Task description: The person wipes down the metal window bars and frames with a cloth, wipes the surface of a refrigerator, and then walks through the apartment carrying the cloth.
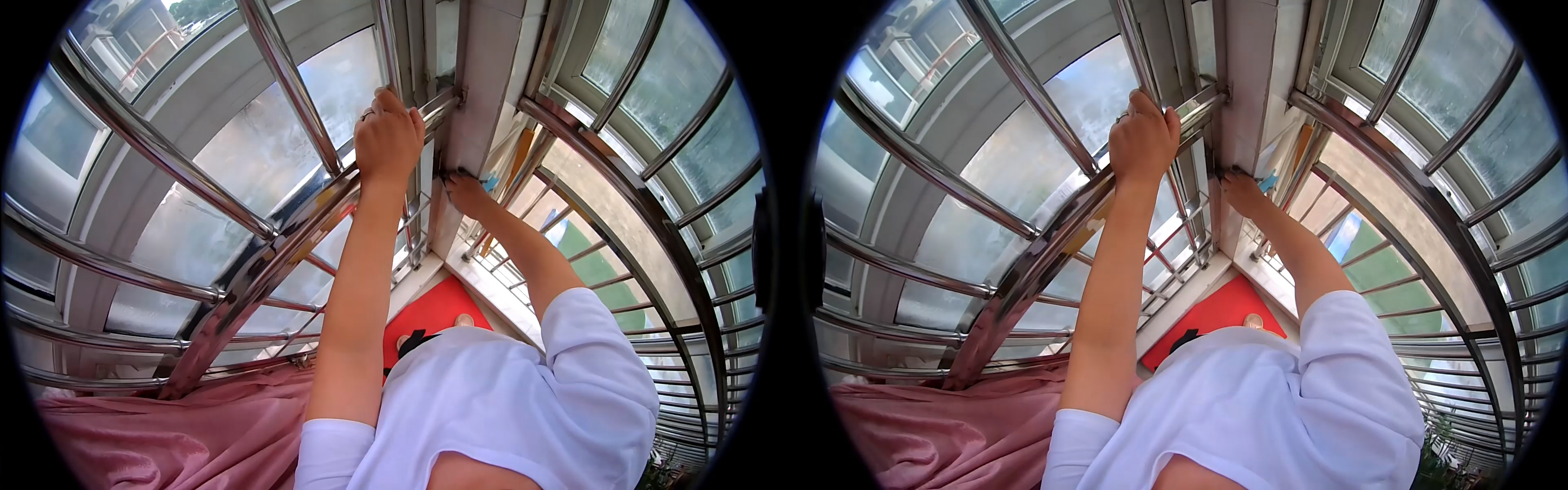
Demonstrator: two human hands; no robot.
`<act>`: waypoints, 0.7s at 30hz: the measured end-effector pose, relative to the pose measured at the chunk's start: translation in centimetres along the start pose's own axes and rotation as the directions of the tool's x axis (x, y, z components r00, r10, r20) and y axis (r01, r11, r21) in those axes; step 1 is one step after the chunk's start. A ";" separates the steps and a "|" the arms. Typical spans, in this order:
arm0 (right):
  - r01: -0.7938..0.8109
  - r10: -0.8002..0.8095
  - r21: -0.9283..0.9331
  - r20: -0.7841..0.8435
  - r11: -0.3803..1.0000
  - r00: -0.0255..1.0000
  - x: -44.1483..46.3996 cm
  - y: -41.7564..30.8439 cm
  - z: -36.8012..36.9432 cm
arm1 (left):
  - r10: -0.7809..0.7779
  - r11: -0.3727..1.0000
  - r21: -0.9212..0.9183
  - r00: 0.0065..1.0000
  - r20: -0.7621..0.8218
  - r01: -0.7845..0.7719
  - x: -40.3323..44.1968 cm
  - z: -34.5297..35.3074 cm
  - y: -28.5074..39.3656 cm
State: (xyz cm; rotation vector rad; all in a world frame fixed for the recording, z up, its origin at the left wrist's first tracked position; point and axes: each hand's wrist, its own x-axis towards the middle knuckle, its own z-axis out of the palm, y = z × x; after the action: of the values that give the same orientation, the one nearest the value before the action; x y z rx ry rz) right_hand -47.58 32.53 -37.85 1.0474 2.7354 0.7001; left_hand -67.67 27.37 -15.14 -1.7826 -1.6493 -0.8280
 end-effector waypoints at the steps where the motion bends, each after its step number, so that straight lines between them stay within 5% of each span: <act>1: 0.055 -0.055 0.009 -0.005 0.998 0.998 -0.1 1.1 -1.0 | -0.001 1.000 0.003 1.000 -0.005 0.001 0.1 -0.1 0.1; 2: 0.055 -0.055 0.004 -0.009 0.998 0.998 -0.2 2.1 -2.4 | -0.010 1.000 0.013 1.000 0.004 0.010 0.1 -0.1 0.2; 4: 0.006 0.012 0.047 -0.378 0.999 0.926 -0.5 4.0 -5.1 | -0.019 1.000 0.019 1.000 0.013 0.019 -0.1 -0.3 0.3; 8: -0.018 0.049 0.055 -0.642 0.998 0.765 -0.4 6.0 -8.5 | -0.064 0.997 -0.029 0.998 0.022 0.064 0.0 -0.3 0.5; 9: -0.022 0.051 0.053 -0.642 0.998 0.765 -0.6 5.6 -8.1 | -0.083 0.996 -0.031 0.996 0.021 0.084 -0.1 -0.4 0.7; 11: -0.030 -0.006 -0.099 -0.339 0.995 0.941 -0.5 4.6 -5.7 | -0.095 0.995 -0.030 0.995 0.012 0.096 -0.1 -0.7 1.0; 12: 0.008 -0.014 -0.024 -0.256 1.000 0.967 -0.5 3.7 -4.5 | -0.099 0.994 -0.034 0.994 0.038 0.100 -0.2 -0.7 0.9; 16: -0.061 0.122 0.233 -0.258 0.971 0.958 -1.7 1.2 -4.9 | -0.029 0.994 -0.105 0.988 -0.154 0.013 -2.4 -1.8 1.8; 17: -0.125 0.325 0.603 -0.234 0.788 0.916 -1.5 0.9 -5.2 | 0.021 0.984 -0.166 0.970 -0.241 -0.063 -3.4 -2.3 2.2; 18: -0.142 0.497 0.873 -0.125 0.466 0.859 -1.6 0.7 -5.5 | 0.012 0.943 -0.321 0.975 -0.222 -0.085 -4.9 -2.2 2.5; 19: -0.142 0.499 0.876 -0.123 0.462 0.858 -1.9 0.7 -6.1 | 0.036 0.926 -0.363 0.980 -0.198 -0.107 -6.2 -2.3 2.7; 20: -0.065 0.541 0.998 0.043 0.021 0.840 -2.4 1.0 -7.3 | -0.002 0.879 -0.471 0.988 -0.153 -0.071 -7.7 -1.7 3.1; 21: 0.026 0.504 0.905 0.213 -0.424 0.837 -3.0 1.4 -8.7 | -0.037 0.819 -0.573 0.994 -0.102 -0.029 -9.1 -0.8 3.6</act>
State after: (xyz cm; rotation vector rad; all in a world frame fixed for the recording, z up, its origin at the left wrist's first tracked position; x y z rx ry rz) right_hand -46.86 28.22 -29.65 1.8459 2.6514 -2.4857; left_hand -64.60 20.63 -21.54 -2.0700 -1.4162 -1.5248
